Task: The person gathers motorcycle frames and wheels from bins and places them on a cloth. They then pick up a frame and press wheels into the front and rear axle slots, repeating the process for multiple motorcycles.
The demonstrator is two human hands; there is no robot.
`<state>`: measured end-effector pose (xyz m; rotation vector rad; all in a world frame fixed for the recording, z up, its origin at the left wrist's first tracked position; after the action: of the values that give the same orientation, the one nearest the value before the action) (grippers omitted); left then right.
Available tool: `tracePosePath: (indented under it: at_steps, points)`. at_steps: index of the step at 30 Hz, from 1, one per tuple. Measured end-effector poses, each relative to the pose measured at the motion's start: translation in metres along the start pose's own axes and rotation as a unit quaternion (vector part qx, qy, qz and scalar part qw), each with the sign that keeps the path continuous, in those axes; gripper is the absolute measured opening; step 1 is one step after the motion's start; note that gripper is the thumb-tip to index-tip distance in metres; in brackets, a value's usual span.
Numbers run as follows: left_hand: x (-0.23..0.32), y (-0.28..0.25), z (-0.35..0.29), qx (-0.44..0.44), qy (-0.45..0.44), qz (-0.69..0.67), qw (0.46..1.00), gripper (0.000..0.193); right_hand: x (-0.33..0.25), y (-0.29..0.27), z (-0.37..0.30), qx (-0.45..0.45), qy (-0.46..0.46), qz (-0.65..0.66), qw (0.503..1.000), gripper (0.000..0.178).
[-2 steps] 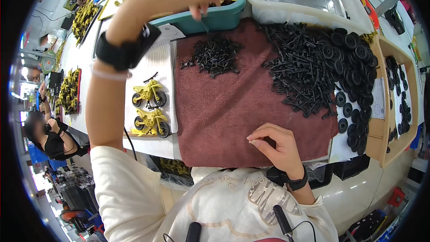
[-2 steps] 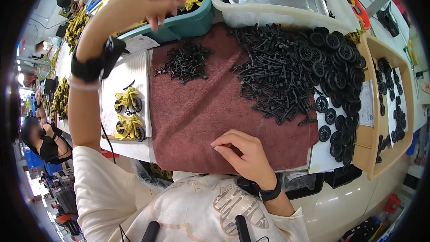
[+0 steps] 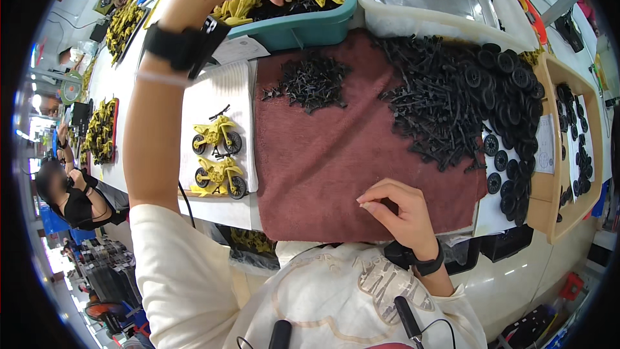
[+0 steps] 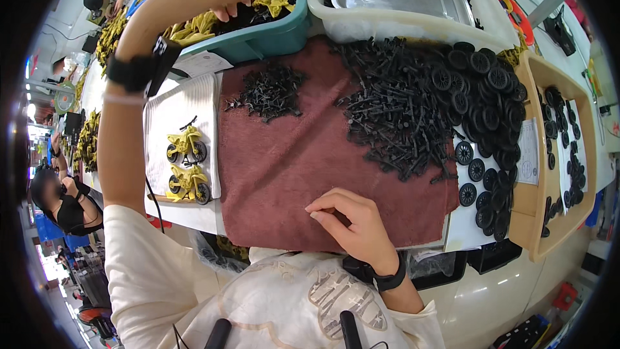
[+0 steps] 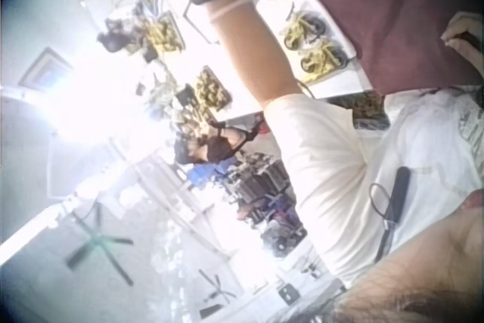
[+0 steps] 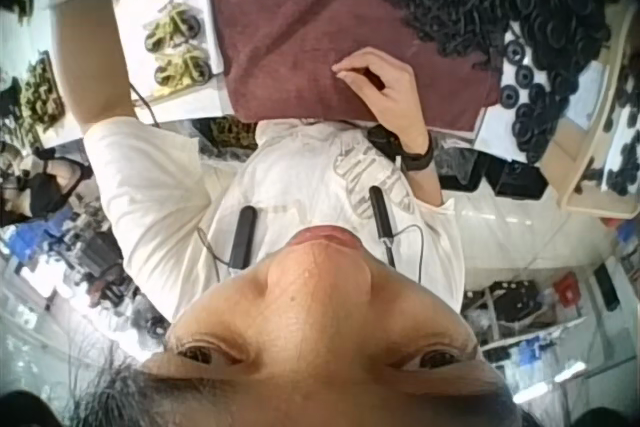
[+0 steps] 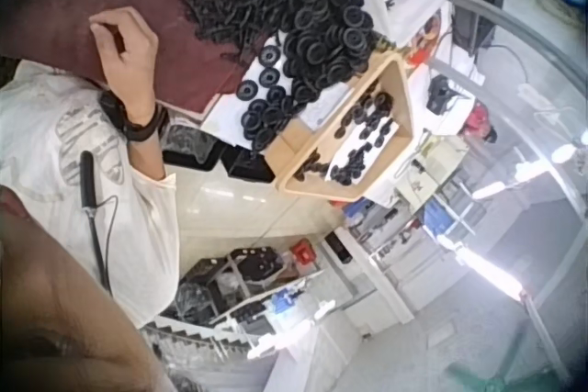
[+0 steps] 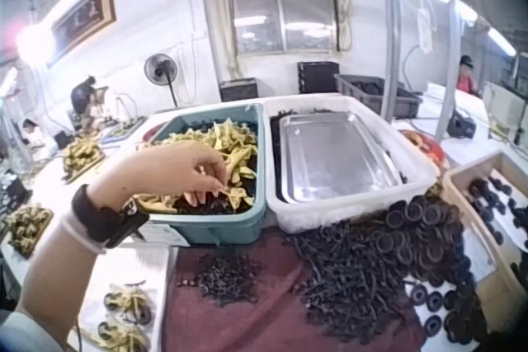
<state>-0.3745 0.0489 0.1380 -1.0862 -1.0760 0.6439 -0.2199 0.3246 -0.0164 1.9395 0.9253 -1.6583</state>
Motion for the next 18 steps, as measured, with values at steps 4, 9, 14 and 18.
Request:
tracePosePath:
  at_steps: [4,9,14,18]
  points:
    - [-0.063,0.029,0.013,-0.015,0.041,0.041,0.998,0.039,-0.001,0.002,0.001,-0.003,-0.002,-0.007,1.000,0.011]
    - [-0.045,0.074,0.035,-0.121,0.063,0.090,0.987,0.037,-0.001,0.002,0.001,0.000,0.003,-0.005,1.000,0.010]
    - [-0.050,0.058,0.036,-0.111,0.054,0.039,0.992,0.025,0.000,0.000,0.003,0.003,0.015,0.001,1.000,0.010]
    - [-0.079,0.025,0.018,0.014,0.024,-0.049,0.998,0.022,-0.001,0.001,0.003,-0.002,0.004,-0.003,1.000,0.011]
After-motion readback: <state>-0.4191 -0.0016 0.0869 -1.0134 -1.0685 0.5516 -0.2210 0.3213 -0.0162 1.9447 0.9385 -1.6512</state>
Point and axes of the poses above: each hand's wrist, its own z-axis towards the middle knuckle, its own y-axis out of the palm, x = y × z, the point moved 8 cm from there along z, towards the middle knuckle, and after that the axes turned 15 degrees about y, right-handed, at the moved point
